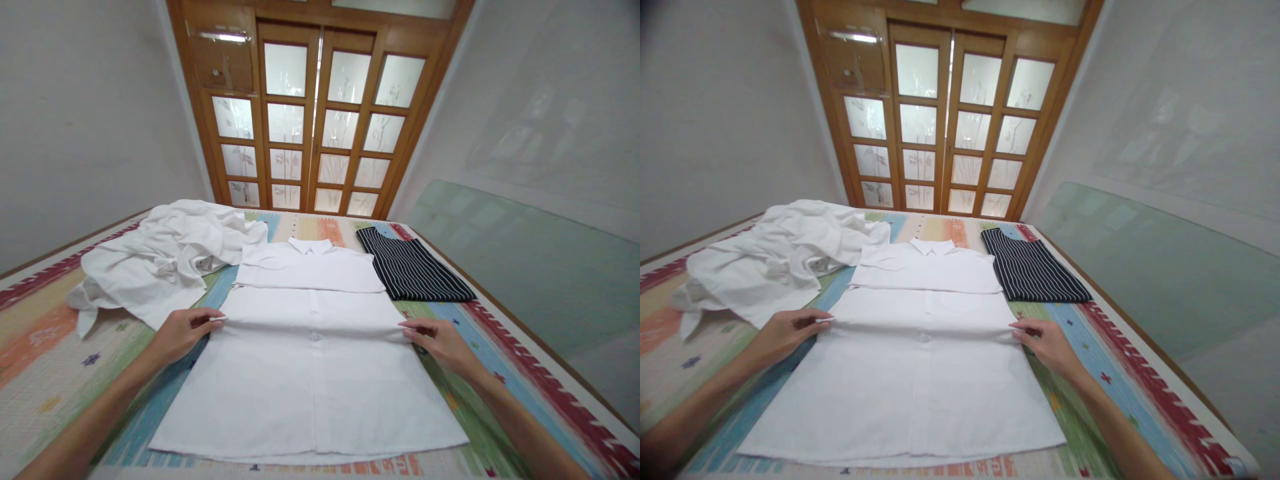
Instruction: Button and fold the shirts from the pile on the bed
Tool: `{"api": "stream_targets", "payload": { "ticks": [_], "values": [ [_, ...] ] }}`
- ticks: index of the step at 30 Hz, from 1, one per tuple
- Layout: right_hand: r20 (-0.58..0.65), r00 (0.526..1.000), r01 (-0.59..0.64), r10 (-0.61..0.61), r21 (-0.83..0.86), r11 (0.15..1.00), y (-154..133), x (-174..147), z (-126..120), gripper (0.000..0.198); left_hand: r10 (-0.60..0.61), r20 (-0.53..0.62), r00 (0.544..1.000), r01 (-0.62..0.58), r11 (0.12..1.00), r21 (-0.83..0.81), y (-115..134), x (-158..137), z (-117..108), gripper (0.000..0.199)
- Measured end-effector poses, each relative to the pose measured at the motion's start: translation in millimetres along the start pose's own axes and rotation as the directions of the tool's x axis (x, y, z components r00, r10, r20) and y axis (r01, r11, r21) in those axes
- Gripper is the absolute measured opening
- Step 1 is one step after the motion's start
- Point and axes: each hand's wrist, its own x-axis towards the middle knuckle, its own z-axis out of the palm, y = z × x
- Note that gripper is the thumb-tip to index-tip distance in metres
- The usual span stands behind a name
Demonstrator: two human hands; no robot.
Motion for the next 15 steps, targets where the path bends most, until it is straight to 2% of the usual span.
{"api": "stream_targets", "payload": {
  "ticks": [4,7,10,12,15],
  "values": [
    [-0.138,0.980,0.130,-0.145,-0.111,0.985,-5.6,-7.8,-2.9,0.046,0.119,-0.015,0.993,-0.119,0.993,-0.002,3.5,-2.0,-3.5,0.042],
    [-0.102,0.976,0.190,-0.191,-0.021,0.982,-6.5,-11.4,-7.7,0.045,0.132,0.020,0.991,-0.130,0.988,-0.079,5.6,-3.1,-6.9,0.047],
    [-0.006,0.992,0.123,-0.123,0.115,0.986,-6.5,-11.7,-8.7,0.046,0.047,0.102,0.994,-0.027,0.981,-0.191,5.0,-4.4,-6.4,0.052],
    [0.001,0.998,0.063,-0.064,0.132,0.989,-7.9,-9.7,-6.7,0.049,0.004,0.111,0.994,0.019,0.978,-0.208,3.4,-4.0,-4.0,0.054],
    [-0.017,0.999,0.035,-0.033,0.115,0.993,-12.0,-3.2,-2.3,0.053,-0.008,0.091,0.996,0.026,0.980,-0.199,1.1,-0.1,0.0,0.055]
  ]
}}
